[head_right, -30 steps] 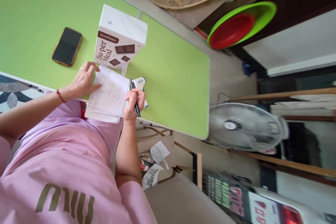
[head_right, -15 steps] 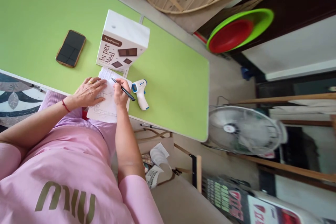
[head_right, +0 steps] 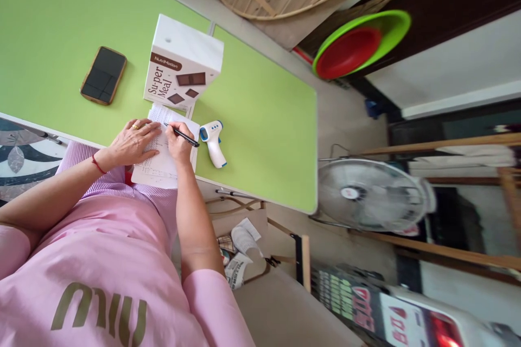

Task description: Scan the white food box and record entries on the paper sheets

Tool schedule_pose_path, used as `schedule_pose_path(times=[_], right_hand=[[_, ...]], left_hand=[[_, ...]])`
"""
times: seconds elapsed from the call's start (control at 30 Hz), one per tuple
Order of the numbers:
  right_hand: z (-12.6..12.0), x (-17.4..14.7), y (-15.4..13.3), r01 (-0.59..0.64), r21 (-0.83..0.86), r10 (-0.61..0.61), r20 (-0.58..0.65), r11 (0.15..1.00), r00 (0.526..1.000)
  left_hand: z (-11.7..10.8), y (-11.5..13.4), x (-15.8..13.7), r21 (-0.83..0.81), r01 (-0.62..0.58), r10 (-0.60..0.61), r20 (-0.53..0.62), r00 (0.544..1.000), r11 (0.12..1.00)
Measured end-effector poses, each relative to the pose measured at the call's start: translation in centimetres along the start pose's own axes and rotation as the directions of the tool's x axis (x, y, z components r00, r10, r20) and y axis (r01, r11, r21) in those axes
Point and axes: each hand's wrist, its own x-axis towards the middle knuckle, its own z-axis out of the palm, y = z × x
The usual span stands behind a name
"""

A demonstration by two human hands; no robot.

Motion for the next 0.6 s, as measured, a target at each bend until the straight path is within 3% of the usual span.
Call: schedule_pose_path(times=[0.3,0.6], right_hand=[[0.2,0.2,1.2,0.134,-0.150,-0.136,-0.002,0.980,0.991],[0.2,0.2,1.4,0.140,-0.162,-0.146,-0.029,0.977,0.989]], left_hand=[[-0.1,0.1,0.0,0.018,0.008,-0.009,0.020,1.000,1.000],[-0.3,0.2,0.1,0.039,0.020,-0.021,0.041,0.999,0.999]])
